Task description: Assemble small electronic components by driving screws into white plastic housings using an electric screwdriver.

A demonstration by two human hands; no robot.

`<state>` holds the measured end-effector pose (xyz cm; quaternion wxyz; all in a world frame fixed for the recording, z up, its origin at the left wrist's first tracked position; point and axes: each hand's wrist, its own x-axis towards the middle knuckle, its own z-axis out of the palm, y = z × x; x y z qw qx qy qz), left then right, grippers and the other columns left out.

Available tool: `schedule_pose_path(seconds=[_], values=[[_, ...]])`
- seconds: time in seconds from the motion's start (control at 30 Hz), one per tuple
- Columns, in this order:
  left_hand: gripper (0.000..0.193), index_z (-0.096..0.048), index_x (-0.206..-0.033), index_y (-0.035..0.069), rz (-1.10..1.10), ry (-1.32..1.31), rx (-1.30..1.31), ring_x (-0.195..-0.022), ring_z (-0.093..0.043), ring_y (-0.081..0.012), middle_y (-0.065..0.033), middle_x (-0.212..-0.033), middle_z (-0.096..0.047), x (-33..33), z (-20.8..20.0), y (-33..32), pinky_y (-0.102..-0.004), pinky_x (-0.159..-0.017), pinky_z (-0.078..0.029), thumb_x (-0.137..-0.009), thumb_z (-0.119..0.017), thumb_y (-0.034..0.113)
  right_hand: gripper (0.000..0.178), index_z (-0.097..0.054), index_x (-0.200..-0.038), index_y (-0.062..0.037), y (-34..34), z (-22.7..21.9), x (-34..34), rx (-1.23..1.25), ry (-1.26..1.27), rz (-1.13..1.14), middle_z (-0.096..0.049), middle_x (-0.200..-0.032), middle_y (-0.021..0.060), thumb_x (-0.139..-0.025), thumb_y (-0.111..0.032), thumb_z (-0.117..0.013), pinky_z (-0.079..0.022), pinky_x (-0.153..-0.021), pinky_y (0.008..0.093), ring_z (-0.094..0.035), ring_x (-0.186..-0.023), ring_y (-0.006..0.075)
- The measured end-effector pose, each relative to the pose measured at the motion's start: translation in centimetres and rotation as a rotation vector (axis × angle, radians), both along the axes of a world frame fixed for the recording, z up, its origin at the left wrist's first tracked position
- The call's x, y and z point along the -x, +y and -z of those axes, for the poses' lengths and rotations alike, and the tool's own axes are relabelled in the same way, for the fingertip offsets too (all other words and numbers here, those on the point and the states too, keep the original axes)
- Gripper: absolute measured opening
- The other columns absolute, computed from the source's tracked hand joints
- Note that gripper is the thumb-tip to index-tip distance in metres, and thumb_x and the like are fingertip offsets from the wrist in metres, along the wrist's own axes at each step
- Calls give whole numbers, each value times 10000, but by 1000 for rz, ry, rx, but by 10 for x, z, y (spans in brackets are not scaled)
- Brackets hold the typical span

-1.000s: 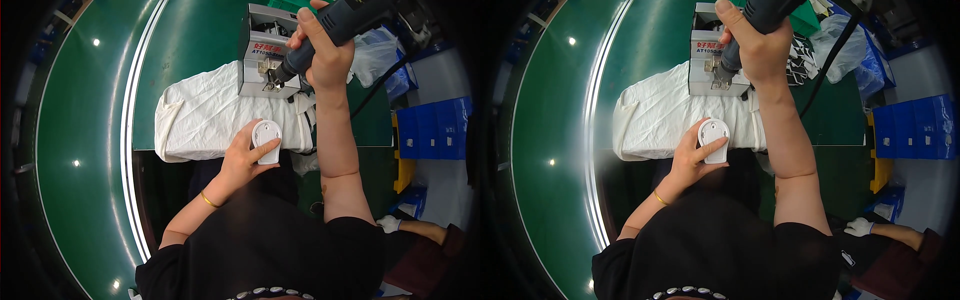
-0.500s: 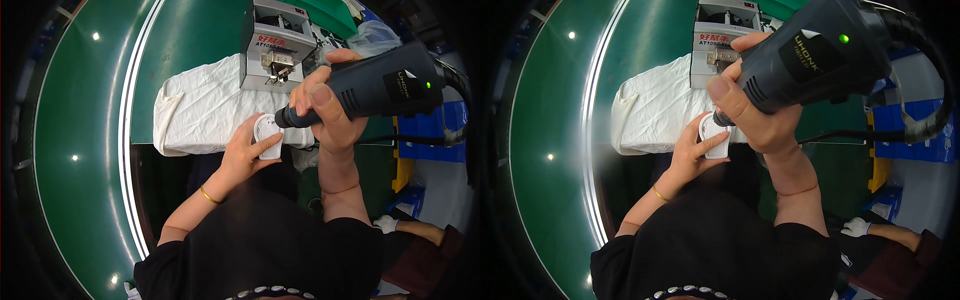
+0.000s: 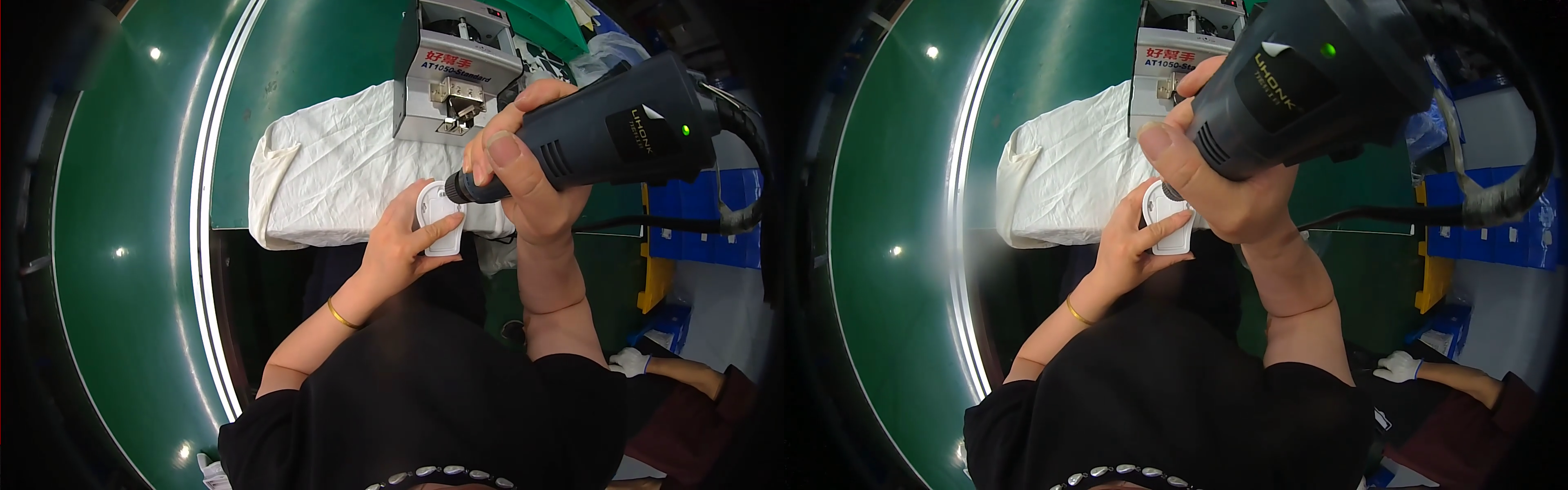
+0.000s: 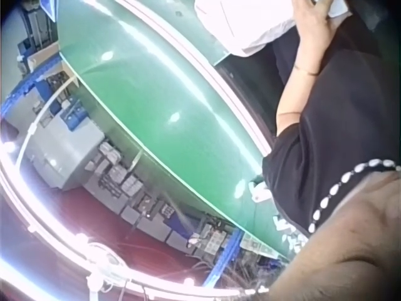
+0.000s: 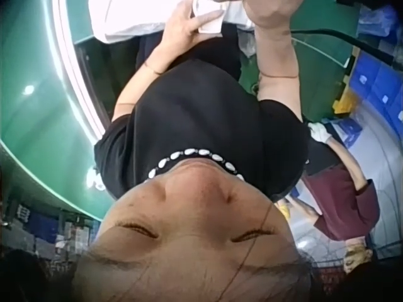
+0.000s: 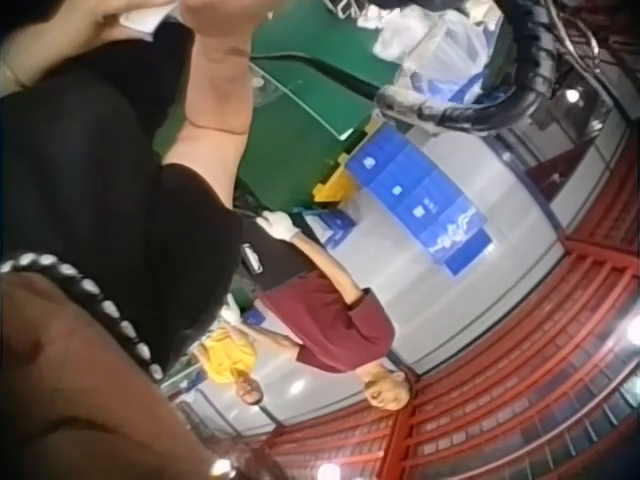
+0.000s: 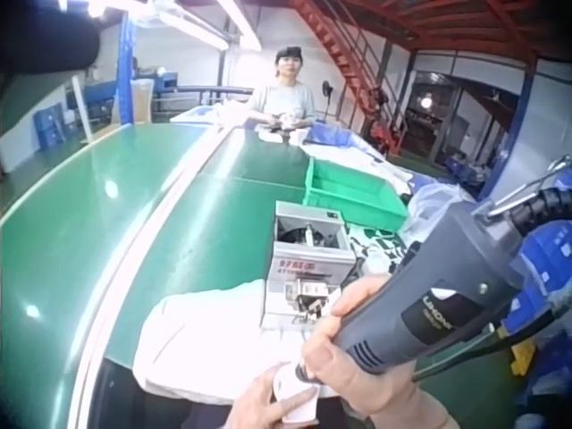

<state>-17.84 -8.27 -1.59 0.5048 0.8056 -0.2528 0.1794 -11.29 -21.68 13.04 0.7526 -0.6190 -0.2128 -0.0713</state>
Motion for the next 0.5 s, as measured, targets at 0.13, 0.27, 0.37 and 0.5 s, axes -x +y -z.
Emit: schedule_pose_path(seconds=[0.13,0.27,0.37,0.5], values=[[662,-682,-1218,235,-8,-5,-8,-1188,-546,-423,-234,-1360,-494,0,1,0,-441,-945,-503,-593,-903,234,302,-600,-1040,13,3,2,-2,1,-11,-3,-641,-741,22,-795,-30,-773,-497,-715,265,-586,-618,73],[652,-687,-1210,236,-9,-14,-7,-1187,-545,-422,-237,-1360,-494,-1,1,0,-439,-944,-503,-595,-903,238,387,-485,-1144,16,-6,6,-8,211,-171,-4,-608,-723,61,-841,-48,-717,-502,-666,312,-579,-613,116],[637,-690,-1205,233,-7,-6,-9,-1191,-543,-425,-238,-1361,-491,0,3,-1,-440,-946,-500,-604,-899,240,325,-515,-1075,2,-2,8,-3,190,-164,11,-615,-756,74,-833,-54,-725,-496,-708,331,-578,-655,128],[631,-689,-1206,231,-5,-2,-13,-1193,-541,-425,-239,-1364,-488,1,2,-1,-441,-951,-497,-610,-895,243,224,-646,-928,-17,-4,10,-3,157,-73,23,-649,-802,41,-776,-63,-804,-478,-798,295,-582,-731,100]])
